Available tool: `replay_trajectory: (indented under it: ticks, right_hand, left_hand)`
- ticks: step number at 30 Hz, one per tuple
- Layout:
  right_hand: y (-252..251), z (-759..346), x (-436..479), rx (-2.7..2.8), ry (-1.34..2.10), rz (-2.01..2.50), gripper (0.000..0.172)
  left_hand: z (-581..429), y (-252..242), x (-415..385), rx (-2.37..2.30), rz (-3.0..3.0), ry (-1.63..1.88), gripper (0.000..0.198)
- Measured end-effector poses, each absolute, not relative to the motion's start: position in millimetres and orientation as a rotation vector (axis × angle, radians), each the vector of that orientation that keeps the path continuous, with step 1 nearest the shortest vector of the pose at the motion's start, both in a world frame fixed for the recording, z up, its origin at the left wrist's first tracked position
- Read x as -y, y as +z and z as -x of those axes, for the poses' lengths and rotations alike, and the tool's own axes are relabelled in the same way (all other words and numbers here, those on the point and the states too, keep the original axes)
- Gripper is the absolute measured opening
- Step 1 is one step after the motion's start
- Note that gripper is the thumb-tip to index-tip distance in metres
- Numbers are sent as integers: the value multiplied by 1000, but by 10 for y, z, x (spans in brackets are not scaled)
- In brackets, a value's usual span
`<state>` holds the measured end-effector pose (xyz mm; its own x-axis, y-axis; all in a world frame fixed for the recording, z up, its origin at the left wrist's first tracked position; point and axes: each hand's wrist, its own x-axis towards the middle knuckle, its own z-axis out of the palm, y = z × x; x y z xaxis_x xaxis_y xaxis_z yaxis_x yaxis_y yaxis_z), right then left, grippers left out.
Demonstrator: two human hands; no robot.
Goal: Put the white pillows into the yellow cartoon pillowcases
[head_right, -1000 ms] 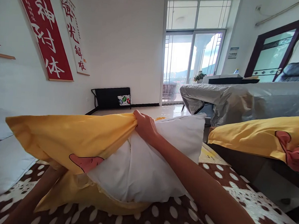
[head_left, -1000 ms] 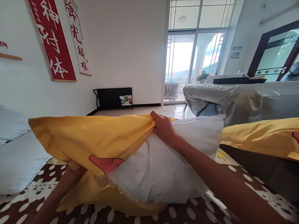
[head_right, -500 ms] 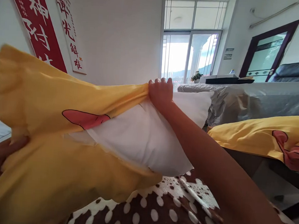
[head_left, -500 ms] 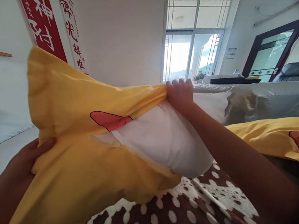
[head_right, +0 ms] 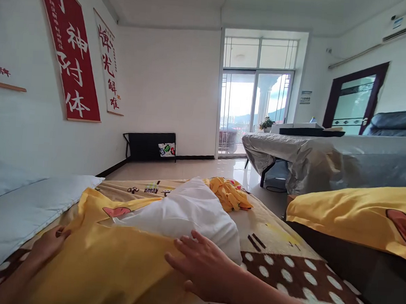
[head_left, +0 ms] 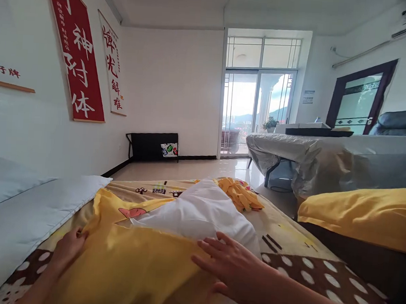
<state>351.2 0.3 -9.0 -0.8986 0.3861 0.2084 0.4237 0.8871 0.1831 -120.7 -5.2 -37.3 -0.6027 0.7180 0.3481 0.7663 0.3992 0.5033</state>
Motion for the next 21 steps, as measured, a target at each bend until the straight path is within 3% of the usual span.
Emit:
replay_trajectory:
  ticks: [3, 5, 7, 9, 13, 18, 21]
  right_hand:
    - [-262, -3666, -287, 2899, -273, 886, 99]
    - [-354, -3649, -569, 2910, -259, 1020, 108]
    - [-439, -3562, -807, 2902, -246, 1027, 104]
    - [-503, -3478, -965, 2858, -204, 961, 101]
    - [-529, -3520, -1117, 2745, -167, 928, 102]
    - [-552, -3626, -1219, 2615, -328, 1134, 91]
    - [-675, -3481, -1228, 2770, -399, 1026, 97]
  left_hand:
    - [637, -299, -58, 2379, 1444, -899, 49]
    - [94, -250, -75, 2124, 1810, -841, 41]
    - [-430, -223, -73, 1630, 2350, -628, 39]
    - [-818, -234, -91, 1488, 2518, -554, 42]
    - [-1110, -334, -249, 1640, 2571, -490, 51]
    - [-1258, -262, -443, 1677, 2497, -515, 47]
    - [-1394, -158, -458, 1600, 2616, -383, 44]
